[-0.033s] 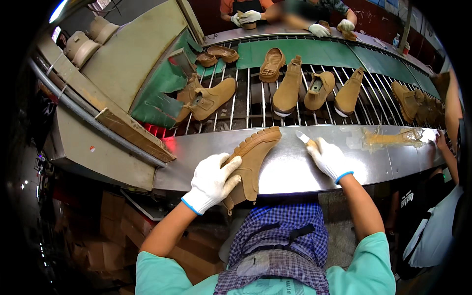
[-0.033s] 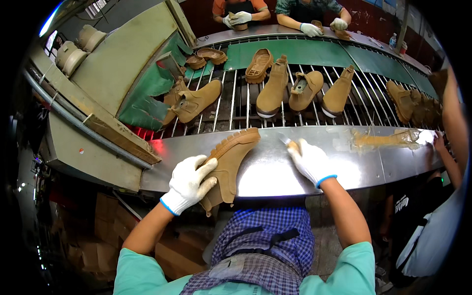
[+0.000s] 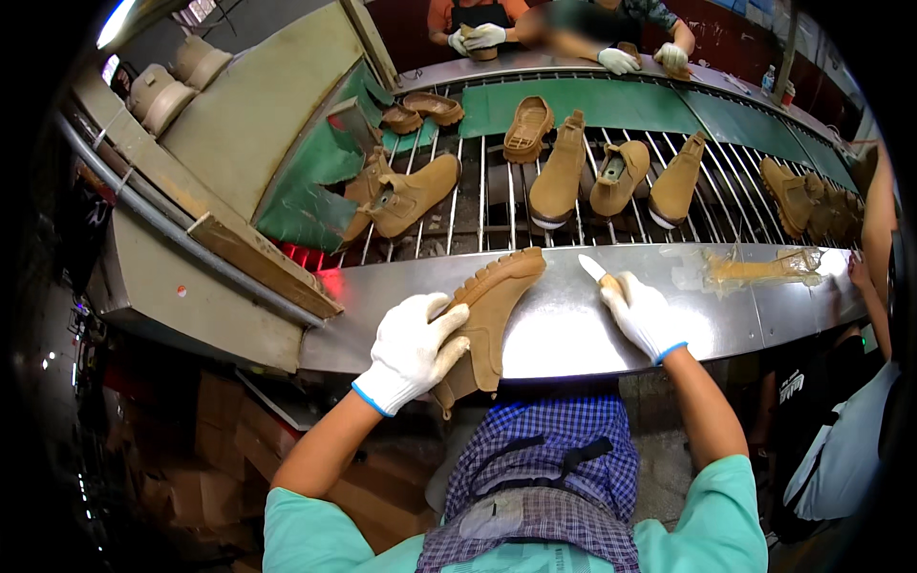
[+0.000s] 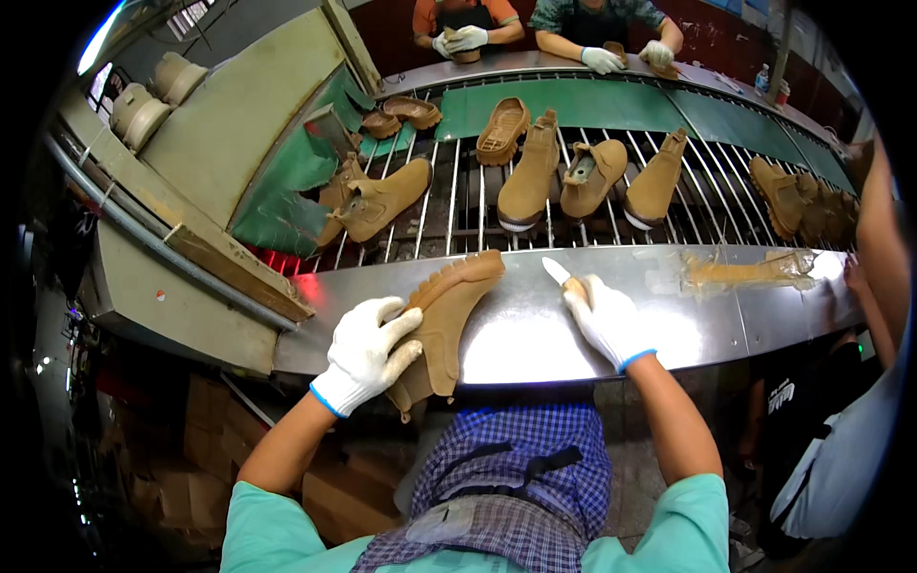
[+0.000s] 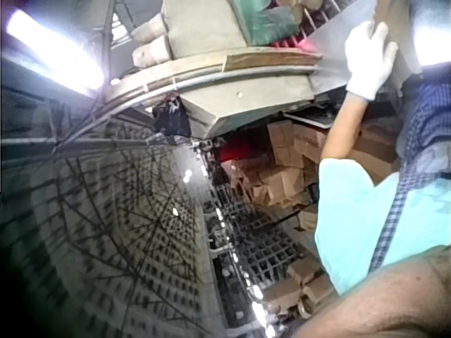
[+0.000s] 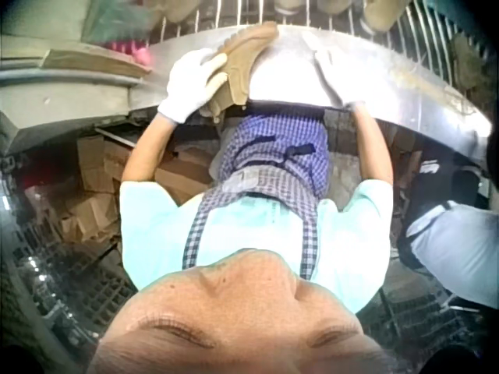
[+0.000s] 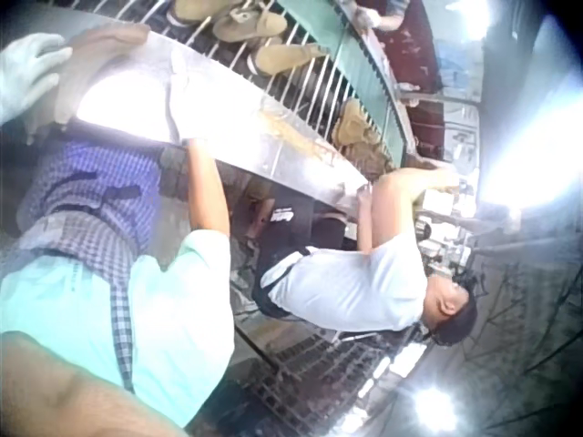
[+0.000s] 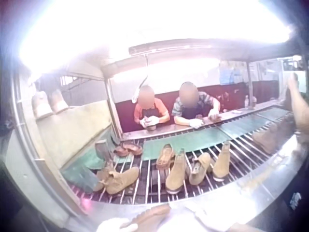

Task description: The person uses a small knife to trim excess material from the edges and soles of tan-colored boots and shoe components taken from a conveyor belt.

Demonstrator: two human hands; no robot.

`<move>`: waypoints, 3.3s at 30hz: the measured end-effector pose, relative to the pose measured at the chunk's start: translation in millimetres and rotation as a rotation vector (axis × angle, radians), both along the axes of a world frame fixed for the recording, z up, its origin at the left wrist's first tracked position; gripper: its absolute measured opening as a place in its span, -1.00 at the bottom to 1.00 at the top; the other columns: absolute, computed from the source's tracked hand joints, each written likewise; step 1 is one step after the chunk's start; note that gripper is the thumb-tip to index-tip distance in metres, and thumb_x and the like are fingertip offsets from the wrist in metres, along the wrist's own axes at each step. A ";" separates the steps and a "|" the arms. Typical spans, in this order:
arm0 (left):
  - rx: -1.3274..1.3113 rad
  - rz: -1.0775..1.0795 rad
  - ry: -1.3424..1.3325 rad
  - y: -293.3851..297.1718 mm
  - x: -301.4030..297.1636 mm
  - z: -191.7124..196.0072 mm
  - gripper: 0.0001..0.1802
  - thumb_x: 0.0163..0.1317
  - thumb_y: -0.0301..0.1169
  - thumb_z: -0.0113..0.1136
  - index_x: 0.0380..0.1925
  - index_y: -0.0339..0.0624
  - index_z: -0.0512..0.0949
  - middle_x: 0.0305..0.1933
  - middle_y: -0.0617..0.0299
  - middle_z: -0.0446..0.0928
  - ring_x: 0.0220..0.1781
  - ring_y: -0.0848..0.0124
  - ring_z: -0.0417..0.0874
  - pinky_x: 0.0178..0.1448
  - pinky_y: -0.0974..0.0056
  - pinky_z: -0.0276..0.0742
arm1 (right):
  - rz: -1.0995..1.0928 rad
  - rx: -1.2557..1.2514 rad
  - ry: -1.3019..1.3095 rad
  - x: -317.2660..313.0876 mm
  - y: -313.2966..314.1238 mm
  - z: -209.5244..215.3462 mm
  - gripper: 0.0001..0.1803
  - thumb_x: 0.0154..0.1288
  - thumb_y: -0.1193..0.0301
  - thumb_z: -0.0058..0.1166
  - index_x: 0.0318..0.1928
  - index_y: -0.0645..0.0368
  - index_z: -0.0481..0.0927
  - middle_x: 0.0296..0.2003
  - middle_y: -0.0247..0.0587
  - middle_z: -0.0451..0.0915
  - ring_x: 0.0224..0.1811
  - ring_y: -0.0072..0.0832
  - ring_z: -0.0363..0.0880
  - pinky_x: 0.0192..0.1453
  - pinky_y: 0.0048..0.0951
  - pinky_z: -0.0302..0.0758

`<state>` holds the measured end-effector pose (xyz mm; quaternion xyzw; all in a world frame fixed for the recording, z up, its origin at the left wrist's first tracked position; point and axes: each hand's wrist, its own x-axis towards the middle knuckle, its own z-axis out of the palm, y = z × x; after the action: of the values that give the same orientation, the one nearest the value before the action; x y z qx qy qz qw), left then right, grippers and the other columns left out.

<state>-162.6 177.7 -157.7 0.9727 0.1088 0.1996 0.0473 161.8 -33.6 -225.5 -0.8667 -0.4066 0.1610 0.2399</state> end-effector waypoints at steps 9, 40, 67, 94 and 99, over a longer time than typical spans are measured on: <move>-0.483 0.198 0.308 13.5 107.3 0.3 -0.39 0.54 0.06 0.13 0.38 -0.11 0.52 0.26 -0.17 0.68 0.30 -0.11 0.69 0.39 -0.03 0.57 | 0.026 0.330 -0.070 -35.0 -26.6 -23.8 -0.53 0.49 0.07 0.21 0.15 0.17 0.67 -0.08 0.14 0.77 -0.07 0.06 0.79 0.07 -0.07 0.69; -0.648 0.558 -0.233 -31.5 -2.5 92.9 -0.10 0.20 0.08 0.54 0.46 -0.05 0.45 0.17 -0.06 0.75 0.22 0.04 0.78 0.36 0.06 0.63 | 0.339 0.374 0.198 -85.7 46.7 52.9 -0.32 0.36 0.14 0.41 0.39 0.18 0.54 0.18 0.04 0.67 0.22 -0.16 0.71 0.32 -0.20 0.62; -0.561 0.269 -0.427 -26.6 104.0 94.8 -0.29 0.17 -0.18 0.64 0.22 -0.33 0.57 0.06 -0.09 0.77 0.10 0.17 0.83 0.24 0.12 0.72 | 0.162 0.981 0.425 -34.1 108.2 101.3 -0.31 0.60 0.04 0.17 0.47 0.27 0.42 0.27 0.05 0.64 0.33 -0.23 0.61 0.48 -0.21 0.48; -0.335 -0.352 -0.356 -107.8 109.8 91.9 -0.23 -0.03 -0.17 0.79 0.11 -0.27 0.59 -0.02 -0.07 0.75 -0.05 0.00 0.84 0.10 0.09 0.77 | 0.376 1.154 0.889 -22.6 -57.1 95.7 -0.45 0.18 0.42 0.41 0.15 0.10 0.45 0.33 0.01 0.47 0.48 -0.11 0.41 0.63 0.03 0.30; -0.336 -0.598 -0.249 -148.7 99.5 80.1 -0.39 -0.04 -0.34 0.61 0.07 -0.23 0.65 -0.03 -0.07 0.74 -0.06 0.03 0.85 0.02 0.05 0.81 | 0.173 1.145 0.916 -63.0 -127.1 92.7 -0.60 0.09 0.54 0.38 -0.16 0.02 0.42 0.12 -0.19 0.51 0.51 -0.06 0.37 0.66 0.11 0.22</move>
<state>-63.0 29.0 -77.6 0.9085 -0.1557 0.2731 0.2754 98.9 -160.7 -132.8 -0.4165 -0.3532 0.2875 0.7869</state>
